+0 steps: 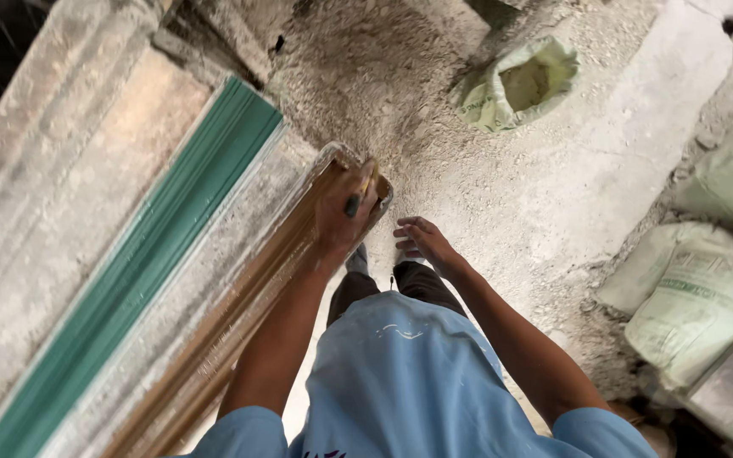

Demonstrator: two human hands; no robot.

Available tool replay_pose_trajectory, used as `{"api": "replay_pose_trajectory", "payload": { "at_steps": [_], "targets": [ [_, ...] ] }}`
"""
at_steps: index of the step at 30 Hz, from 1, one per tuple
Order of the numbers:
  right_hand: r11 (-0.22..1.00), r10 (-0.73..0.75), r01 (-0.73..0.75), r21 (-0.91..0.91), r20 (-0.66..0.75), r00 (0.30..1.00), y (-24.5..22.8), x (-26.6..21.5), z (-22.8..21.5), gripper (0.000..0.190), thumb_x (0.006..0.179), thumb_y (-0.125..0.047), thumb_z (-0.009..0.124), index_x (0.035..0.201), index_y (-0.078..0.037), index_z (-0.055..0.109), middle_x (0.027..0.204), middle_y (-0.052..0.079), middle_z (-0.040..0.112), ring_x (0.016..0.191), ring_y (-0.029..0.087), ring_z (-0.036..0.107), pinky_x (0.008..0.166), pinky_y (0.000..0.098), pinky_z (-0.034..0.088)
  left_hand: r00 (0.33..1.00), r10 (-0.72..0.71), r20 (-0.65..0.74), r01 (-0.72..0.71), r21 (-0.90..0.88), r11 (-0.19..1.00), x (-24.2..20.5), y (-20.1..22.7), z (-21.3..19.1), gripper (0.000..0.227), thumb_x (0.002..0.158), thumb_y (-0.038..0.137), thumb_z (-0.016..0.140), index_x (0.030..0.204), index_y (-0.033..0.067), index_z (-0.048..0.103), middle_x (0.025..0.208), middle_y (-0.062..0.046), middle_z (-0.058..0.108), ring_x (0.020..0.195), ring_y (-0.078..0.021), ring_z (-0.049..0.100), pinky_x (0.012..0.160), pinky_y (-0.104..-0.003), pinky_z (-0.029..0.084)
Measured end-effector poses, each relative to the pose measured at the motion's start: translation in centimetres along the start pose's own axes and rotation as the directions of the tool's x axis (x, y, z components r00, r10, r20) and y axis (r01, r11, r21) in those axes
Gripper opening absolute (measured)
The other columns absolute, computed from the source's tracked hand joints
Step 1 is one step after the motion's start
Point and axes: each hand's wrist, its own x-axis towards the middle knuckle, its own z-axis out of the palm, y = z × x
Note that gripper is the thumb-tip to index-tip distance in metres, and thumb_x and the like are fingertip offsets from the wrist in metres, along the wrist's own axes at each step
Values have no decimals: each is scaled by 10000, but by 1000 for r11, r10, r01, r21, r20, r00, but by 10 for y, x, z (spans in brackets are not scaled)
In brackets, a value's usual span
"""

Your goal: The person mixes a reddish-brown paste in a bucket using a scraper, then uses a brush to apply the mixture onto long decorative mouldings laid on the floor. The person repeatedly dips the brush into a separate container of reddish liquid and continues coating the mouldings.

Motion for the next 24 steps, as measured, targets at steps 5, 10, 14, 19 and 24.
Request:
{"api": "replay_pose_trajectory", "payload": {
  "at_steps": [5, 10, 14, 19, 24],
  "targets": [
    [988, 65, -51, -147, 92, 994, -17, 1, -6, 443, 1054, -334, 429, 1419, -100, 519, 1327, 115, 652, 1116, 258, 651, 936, 429, 545, 996, -67, -67, 77, 164, 984, 2, 5, 6, 391, 981, 260, 716, 1358, 237, 616, 1290, -124, 690, 900, -230, 760, 686, -339, 630],
    [969, 107, -71, -237, 145, 984, -20, 7, -2, 446, 1047, -328, 438, 1412, -93, 536, 1308, 123, 663, 1091, 251, 672, 911, 406, 560, 996, -93, 0, 87, 360, 929, -69, -4, -9, 484, 957, 233, 708, 1427, 256, 595, 1281, -47, 679, 1042, -285, 718, 843, -439, 579],
    [922, 184, -117, -370, 150, 971, -18, 3, 18, 440, 1042, -335, 444, 1400, -101, 545, 1290, 111, 673, 1071, 233, 676, 906, 388, 557, 997, -41, -57, 63, 461, 885, -126, -13, -53, 557, 881, 246, 718, 1422, 284, 587, 1279, -39, 680, 1119, -282, 679, 984, -459, 477],
    [786, 286, -44, -617, 300, 910, -13, -15, 63, 453, 1048, -368, 441, 1379, -78, 545, 1263, 111, 680, 1062, 235, 678, 904, 403, 551, 991, -116, -64, 133, 531, 837, -200, -23, -117, 508, 917, 243, 711, 1410, 319, 616, 1279, -13, 689, 1107, -209, 663, 988, -445, 437],
    [597, 486, 32, -802, 393, 781, 3, -47, 154, 474, 1027, -380, 464, 1395, -89, 528, 1249, 107, 692, 1105, 236, 694, 943, 408, 576, 978, -124, -165, 196, 550, 812, -301, -37, -181, 447, 950, 236, 684, 1383, 325, 615, 1277, 13, 690, 1198, -192, 660, 1009, -456, 422]
  ]
}}
